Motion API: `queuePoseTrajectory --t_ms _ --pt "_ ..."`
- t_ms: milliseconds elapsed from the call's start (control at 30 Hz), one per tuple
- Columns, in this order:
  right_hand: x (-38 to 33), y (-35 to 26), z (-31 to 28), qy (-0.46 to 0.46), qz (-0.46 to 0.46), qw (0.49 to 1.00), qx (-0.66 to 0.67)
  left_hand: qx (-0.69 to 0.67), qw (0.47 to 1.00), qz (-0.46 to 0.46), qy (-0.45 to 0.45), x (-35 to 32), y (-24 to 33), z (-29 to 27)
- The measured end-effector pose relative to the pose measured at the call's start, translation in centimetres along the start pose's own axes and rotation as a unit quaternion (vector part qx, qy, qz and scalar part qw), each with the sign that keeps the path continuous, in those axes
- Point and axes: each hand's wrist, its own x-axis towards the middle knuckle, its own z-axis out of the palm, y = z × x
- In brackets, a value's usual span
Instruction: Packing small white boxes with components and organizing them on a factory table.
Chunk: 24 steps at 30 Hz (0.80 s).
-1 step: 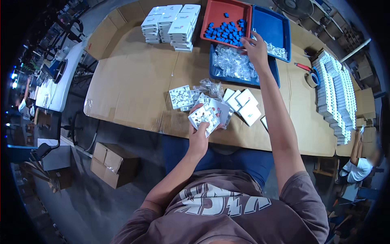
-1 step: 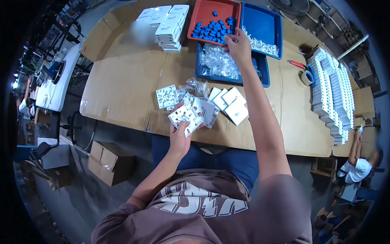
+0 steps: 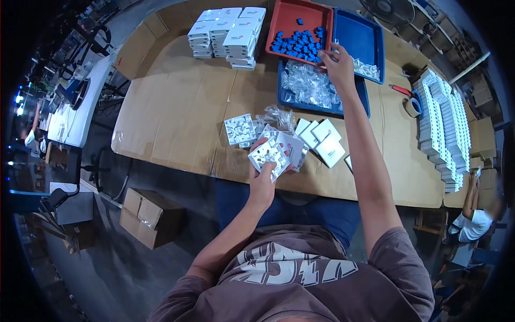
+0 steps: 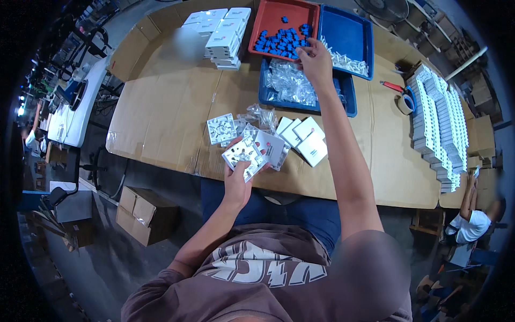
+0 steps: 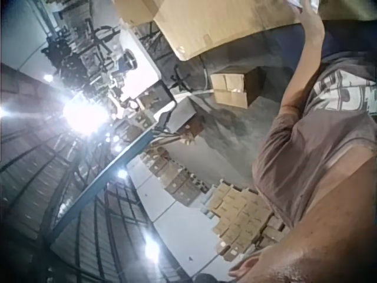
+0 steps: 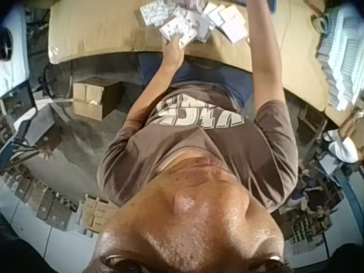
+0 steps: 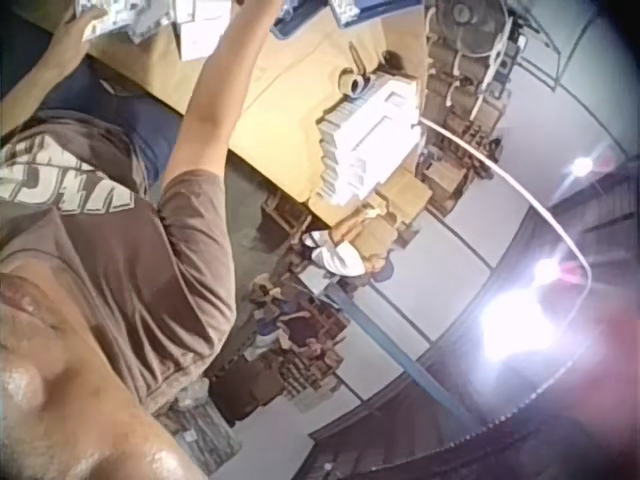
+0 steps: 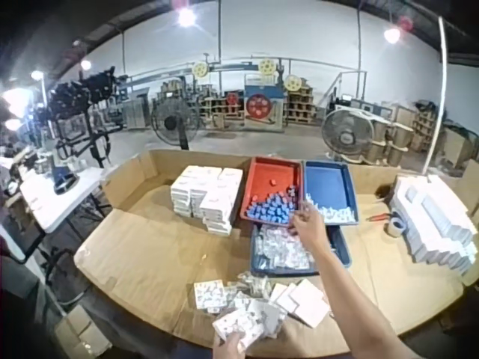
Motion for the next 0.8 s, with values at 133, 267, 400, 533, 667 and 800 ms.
queuePoseTrajectory --t_ms 133,267,400,533,667,800 --pt "-10.0 -1.1 1.2 -0.194 -0.047 0.978 -0.058 0.002 1.000 0.006 0.006 -0.1 0.3 -0.6" --pt "-21.6 -2.8 1.5 -0.280 0.029 0.957 -0.078 0.032 0.997 0.039 -0.054 0.4 -1.6 -1.0" --pt "-24.3 -0.9 1.1 -0.226 0.077 0.970 -0.039 0.086 0.994 0.005 -0.066 -0.2 -2.5 -1.6" --pt "-23.0 -0.6 -0.1 -0.144 0.079 0.985 -0.060 0.203 0.978 0.030 -0.049 -0.5 -2.1 -1.4" --pt "-19.4 1.1 -1.4 -0.095 0.080 0.989 -0.076 0.155 0.988 -0.015 0.010 -2.1 -1.0 -1.9" --pt "-19.2 3.0 -7.8 -0.065 0.055 0.959 -0.271 0.092 0.988 -0.127 -0.009 -3.2 0.1 -2.4"
